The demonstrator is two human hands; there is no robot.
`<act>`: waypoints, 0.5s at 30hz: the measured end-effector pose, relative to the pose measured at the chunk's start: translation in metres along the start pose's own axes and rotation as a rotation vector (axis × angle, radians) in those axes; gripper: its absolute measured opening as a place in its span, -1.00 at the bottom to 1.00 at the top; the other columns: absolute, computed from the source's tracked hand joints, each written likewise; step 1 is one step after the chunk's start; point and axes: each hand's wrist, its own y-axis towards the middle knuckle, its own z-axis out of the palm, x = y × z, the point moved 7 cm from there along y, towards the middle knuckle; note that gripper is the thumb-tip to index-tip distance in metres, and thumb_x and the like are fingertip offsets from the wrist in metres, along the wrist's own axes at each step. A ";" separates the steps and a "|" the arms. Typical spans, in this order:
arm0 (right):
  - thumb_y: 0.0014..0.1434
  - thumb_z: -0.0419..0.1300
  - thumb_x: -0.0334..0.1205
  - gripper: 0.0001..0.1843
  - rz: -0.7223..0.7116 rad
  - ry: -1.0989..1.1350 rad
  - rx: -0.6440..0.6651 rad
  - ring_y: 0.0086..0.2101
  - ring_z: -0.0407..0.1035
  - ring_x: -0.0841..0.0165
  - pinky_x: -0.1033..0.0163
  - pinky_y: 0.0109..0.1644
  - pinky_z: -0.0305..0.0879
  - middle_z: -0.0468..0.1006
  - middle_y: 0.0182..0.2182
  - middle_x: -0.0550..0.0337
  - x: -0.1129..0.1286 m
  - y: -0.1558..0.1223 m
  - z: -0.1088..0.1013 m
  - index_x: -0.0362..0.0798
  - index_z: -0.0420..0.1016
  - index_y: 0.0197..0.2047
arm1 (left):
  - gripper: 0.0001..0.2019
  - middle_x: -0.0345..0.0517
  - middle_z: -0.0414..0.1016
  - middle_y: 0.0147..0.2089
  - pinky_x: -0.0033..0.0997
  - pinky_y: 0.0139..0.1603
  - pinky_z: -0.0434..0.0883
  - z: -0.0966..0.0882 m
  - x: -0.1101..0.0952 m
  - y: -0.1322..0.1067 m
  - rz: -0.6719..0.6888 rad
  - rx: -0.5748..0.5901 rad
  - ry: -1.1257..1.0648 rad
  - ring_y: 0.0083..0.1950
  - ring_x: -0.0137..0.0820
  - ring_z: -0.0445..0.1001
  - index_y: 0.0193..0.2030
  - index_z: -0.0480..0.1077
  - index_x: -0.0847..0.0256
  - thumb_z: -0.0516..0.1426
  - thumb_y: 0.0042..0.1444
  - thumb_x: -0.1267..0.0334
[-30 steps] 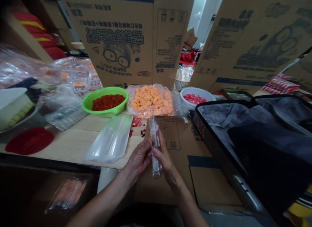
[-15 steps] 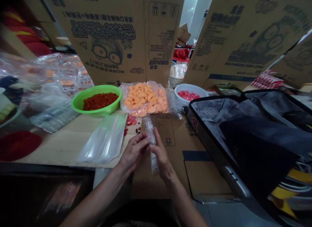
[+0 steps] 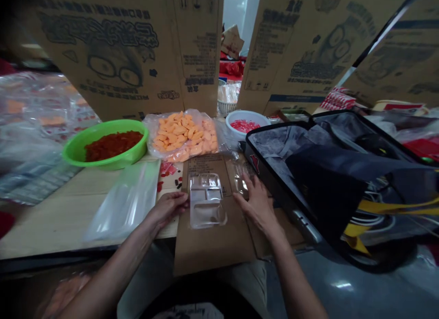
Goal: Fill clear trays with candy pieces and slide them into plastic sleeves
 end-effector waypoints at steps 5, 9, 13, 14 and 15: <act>0.30 0.00 0.23 -0.18 0.106 -0.467 0.057 0.38 -0.14 -0.28 -0.49 0.17 0.08 -0.15 0.48 -0.16 -0.011 -0.005 0.009 0.25 -0.13 0.52 | -0.68 0.06 0.45 -0.03 -0.23 -0.07 0.45 -0.010 -0.032 -0.009 0.432 -0.335 0.882 -0.11 -0.25 0.48 0.08 0.43 0.25 0.13 0.18 0.30; 0.28 0.02 0.26 -0.16 0.109 -0.642 0.066 0.38 -0.23 -0.35 -0.47 0.17 0.05 -0.20 0.48 -0.19 -0.006 0.000 0.029 0.21 -0.12 0.52 | -0.59 0.15 0.37 0.17 -0.11 0.10 0.38 -0.005 -0.039 0.011 0.471 -0.270 1.416 0.13 -0.08 0.41 0.18 0.40 0.23 0.01 0.21 0.41; 0.30 -0.04 0.30 -0.17 0.068 -0.591 0.100 0.39 -0.29 -0.36 -0.48 0.16 0.07 -0.25 0.49 -0.19 0.008 -0.002 0.056 0.18 -0.10 0.52 | -0.61 0.20 0.41 0.15 -0.05 0.17 0.34 -0.015 -0.040 0.044 0.445 -0.144 1.581 0.15 -0.03 0.41 0.18 0.40 0.28 -0.03 0.25 0.40; 0.30 -0.05 0.29 -0.17 0.047 -0.564 0.120 0.40 -0.31 -0.34 -0.48 0.16 0.08 -0.26 0.49 -0.18 0.014 -0.004 0.062 0.18 -0.09 0.52 | -0.60 0.23 0.41 0.14 -0.04 0.17 0.33 -0.021 -0.042 0.050 0.435 -0.163 1.595 0.15 -0.02 0.40 0.17 0.41 0.30 -0.05 0.25 0.42; 0.31 -0.05 0.28 -0.18 0.025 -0.535 0.142 0.40 -0.31 -0.33 -0.48 0.17 0.08 -0.28 0.50 -0.17 0.019 -0.006 0.067 0.17 -0.08 0.52 | -0.59 0.25 0.42 0.13 -0.04 0.17 0.33 -0.028 -0.045 0.054 0.428 -0.189 1.601 0.15 -0.01 0.40 0.16 0.41 0.32 -0.06 0.23 0.45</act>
